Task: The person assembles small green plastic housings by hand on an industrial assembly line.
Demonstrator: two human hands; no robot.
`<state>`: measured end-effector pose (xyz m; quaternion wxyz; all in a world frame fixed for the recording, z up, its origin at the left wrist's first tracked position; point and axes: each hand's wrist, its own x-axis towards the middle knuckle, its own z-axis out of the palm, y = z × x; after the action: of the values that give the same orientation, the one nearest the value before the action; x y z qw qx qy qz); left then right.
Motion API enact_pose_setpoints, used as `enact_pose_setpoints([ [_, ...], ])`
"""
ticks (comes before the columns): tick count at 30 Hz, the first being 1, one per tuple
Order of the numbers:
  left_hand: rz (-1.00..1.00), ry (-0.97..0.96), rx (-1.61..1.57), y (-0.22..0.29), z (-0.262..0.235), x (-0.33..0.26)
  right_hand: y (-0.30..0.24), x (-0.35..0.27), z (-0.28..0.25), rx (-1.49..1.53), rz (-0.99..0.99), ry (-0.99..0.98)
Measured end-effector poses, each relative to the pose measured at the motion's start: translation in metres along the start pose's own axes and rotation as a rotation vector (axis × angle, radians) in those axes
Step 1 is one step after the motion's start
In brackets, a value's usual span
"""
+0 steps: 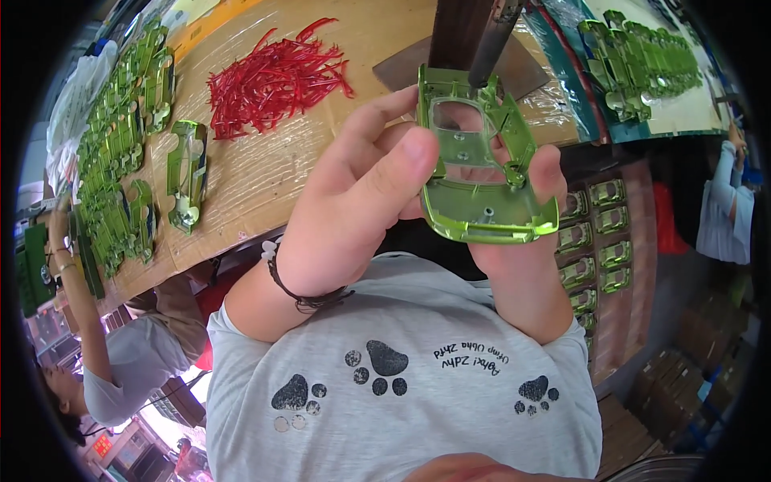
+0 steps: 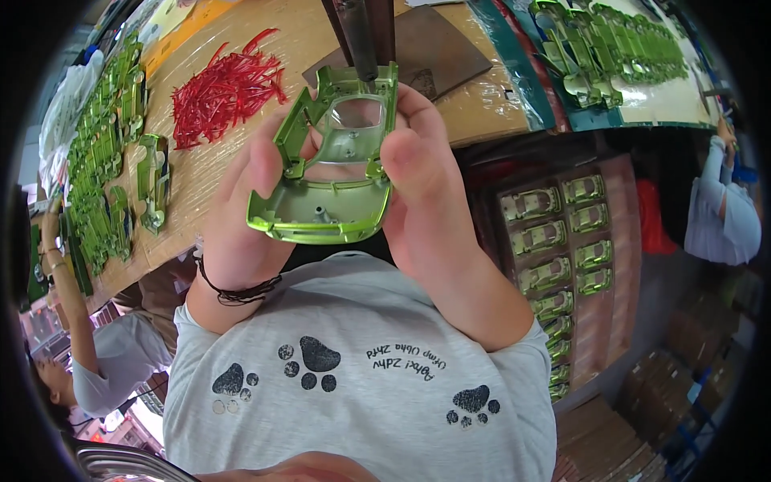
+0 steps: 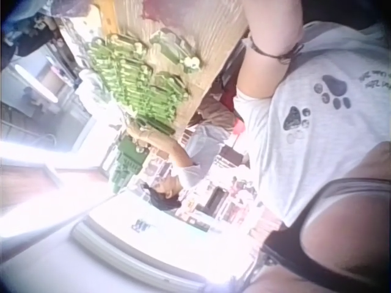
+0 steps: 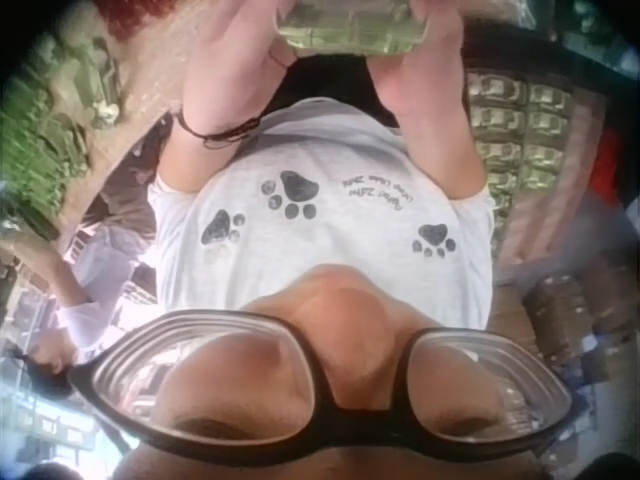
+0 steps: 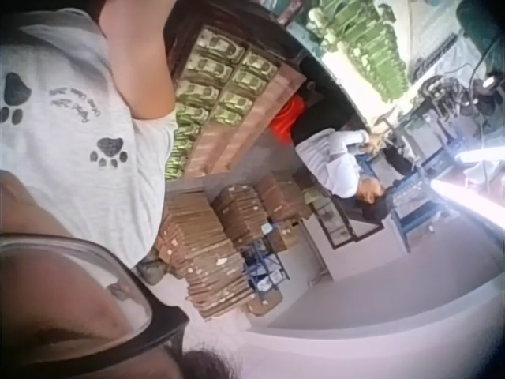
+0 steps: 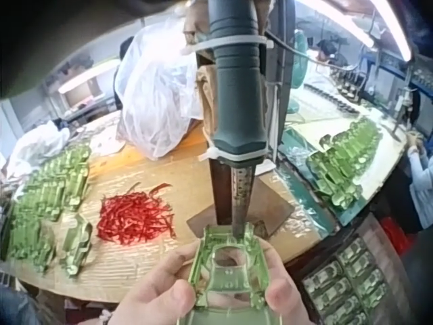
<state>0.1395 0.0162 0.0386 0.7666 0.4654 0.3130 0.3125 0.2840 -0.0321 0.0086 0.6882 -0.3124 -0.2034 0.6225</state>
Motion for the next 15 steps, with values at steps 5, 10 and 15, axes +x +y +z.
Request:
enact_pose_setpoints([
  [5, 0.097, -0.017, -0.023, -0.005, -0.002, 0.000, 0.007, 0.002, -0.006, 0.036, 0.023, -0.107],
  [10, 0.142, -0.034, -0.027, -0.006, -0.003, -0.004, 0.009, -0.001, 0.002, 0.012, -0.049, -0.075],
  [15, 0.135, 0.001, -0.019, 0.000, -0.001, 0.000, 0.000, -0.001, 0.013, 0.033, 0.000, -0.057],
])
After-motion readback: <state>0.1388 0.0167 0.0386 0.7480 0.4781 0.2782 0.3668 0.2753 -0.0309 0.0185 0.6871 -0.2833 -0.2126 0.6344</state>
